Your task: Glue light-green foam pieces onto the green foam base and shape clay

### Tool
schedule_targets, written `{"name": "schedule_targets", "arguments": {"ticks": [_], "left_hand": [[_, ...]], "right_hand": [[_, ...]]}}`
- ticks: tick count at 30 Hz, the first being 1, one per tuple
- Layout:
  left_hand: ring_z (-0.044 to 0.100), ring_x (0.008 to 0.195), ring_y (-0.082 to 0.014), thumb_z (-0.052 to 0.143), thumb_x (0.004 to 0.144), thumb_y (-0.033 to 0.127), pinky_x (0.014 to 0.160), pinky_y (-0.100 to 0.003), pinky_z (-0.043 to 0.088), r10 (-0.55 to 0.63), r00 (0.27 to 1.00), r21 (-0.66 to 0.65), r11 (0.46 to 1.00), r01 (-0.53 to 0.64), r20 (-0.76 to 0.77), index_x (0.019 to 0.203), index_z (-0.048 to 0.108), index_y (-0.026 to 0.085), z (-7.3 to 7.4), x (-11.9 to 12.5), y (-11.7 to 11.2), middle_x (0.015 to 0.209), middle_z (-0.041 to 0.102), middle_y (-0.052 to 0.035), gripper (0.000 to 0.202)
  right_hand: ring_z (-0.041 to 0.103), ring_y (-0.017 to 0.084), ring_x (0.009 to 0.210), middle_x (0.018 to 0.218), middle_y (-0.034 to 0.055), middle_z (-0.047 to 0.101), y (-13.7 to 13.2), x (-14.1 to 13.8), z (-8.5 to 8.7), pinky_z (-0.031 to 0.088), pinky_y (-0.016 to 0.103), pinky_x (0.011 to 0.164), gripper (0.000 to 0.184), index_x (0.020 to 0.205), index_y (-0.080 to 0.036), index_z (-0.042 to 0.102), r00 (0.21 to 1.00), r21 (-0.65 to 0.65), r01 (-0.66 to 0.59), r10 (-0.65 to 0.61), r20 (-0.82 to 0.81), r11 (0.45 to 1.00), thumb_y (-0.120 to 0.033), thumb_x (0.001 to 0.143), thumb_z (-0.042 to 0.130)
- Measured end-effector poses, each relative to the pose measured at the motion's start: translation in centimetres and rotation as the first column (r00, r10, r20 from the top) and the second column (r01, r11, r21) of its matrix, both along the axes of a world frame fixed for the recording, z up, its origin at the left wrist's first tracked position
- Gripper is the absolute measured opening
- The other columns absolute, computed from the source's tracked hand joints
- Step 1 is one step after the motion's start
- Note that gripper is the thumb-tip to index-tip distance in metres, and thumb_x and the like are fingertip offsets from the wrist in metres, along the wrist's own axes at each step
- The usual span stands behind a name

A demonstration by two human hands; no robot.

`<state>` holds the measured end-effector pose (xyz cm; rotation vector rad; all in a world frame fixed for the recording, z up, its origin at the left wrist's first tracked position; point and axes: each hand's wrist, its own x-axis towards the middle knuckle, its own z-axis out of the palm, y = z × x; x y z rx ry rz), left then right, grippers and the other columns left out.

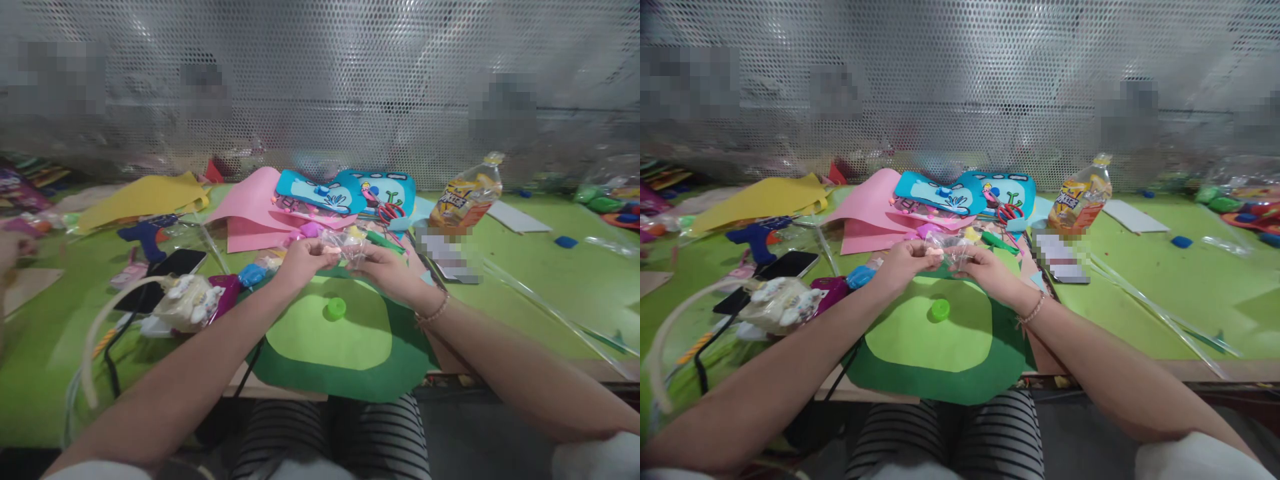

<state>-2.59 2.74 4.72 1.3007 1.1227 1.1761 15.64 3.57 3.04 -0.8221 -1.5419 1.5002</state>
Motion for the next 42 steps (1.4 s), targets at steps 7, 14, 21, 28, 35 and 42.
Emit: {"name": "schedule_targets", "arguments": {"ticks": [7,14,21,28,35,42], "left_hand": [[0.058,0.051,-0.0115,0.076,0.062,0.035,0.055,-0.024,0.049,0.034,0.984,0.082,0.996,-0.019,-0.173,0.056,0.061,0.014,0.1,-0.1,-0.3,0.055,0.063,-0.0018,0.026],[0.064,0.06,-0.0152,0.076,0.061,0.03,0.065,-0.029,0.053,-0.055,0.989,0.018,0.998,0.058,-0.135,0.061,0.063,0.013,0.2,0.2,-0.5,0.061,0.067,-0.0022,0.021],[0.065,0.061,-0.0165,0.066,0.071,0.028,0.064,-0.029,0.053,-0.19,0.948,0.013,0.98,0.2,-0.254,0.064,0.066,0.013,-0.6,0.2,-0.2,0.062,0.068,-0.0045,0.016],[0.063,0.055,-0.0145,0.069,0.063,0.017,0.06,-0.027,0.052,-0.197,0.974,-0.104,0.977,0.185,-0.114,0.064,0.066,0.013,-0.5,0.4,-0.2,0.06,0.067,-0.004,0.005],[0.064,0.068,-0.0174,0.068,0.066,0.032,0.073,-0.034,0.052,-0.201,0.963,-0.162,0.959,0.231,0.181,0.07,0.067,0.012,0.1,0.3,-0.5,0.073,0.068,-0.0079,0.021],[0.039,0.049,-0.0107,0.05,0.08,0.03,0.053,-0.026,0.03,0.059,0.878,0.308,0.946,0.104,-0.476,0.044,0.038,0.017,-0.2,0.5,-1.0,0.046,0.036,0.0026,0.04]], "right_hand": [[0.062,0.016,0.076,0.087,0.0008,0.067,-0.3,-0.2,0.3,0.052,0.032,0.078,0.01,0.084,-0.024,0.069,0.998,0.007,-0.039,0.039,-0.042,0.999,-0.026,0.078,0.061],[0.063,0.02,0.078,0.091,0.0043,0.068,0.2,0.3,-0.5,0.054,0.037,0.075,0.034,0.093,-0.026,0.07,0.995,0.132,-0.031,0.018,0.096,0.991,-0.052,0.084,0.051],[0.059,0.021,0.091,0.094,0.004,0.065,-0.8,0.3,0.7,0.051,0.036,0.082,0.038,0.109,-0.025,0.067,0.944,0.388,-0.063,-0.071,0.321,0.92,-0.045,0.088,0.042],[0.057,0.017,0.078,0.09,0.0038,0.063,-0.7,0.2,1.4,0.051,0.031,0.072,0.029,0.093,-0.023,0.069,0.941,0.446,-0.07,-0.09,0.327,0.892,-0.039,0.087,0.047],[0.057,0.016,0.072,0.08,0.0035,0.063,-0.4,0.4,1.3,0.052,0.031,0.067,0.03,0.08,-0.019,0.067,0.947,0.353,-0.021,-0.094,0.306,0.935,-0.045,0.083,0.053],[0.055,0.015,0.061,0.063,0.0027,0.06,-0.1,0.3,1.1,0.047,0.029,0.06,0.029,0.062,-0.017,0.064,0.947,0.114,0.02,-0.055,0.315,0.993,-0.043,0.073,0.064]]}}
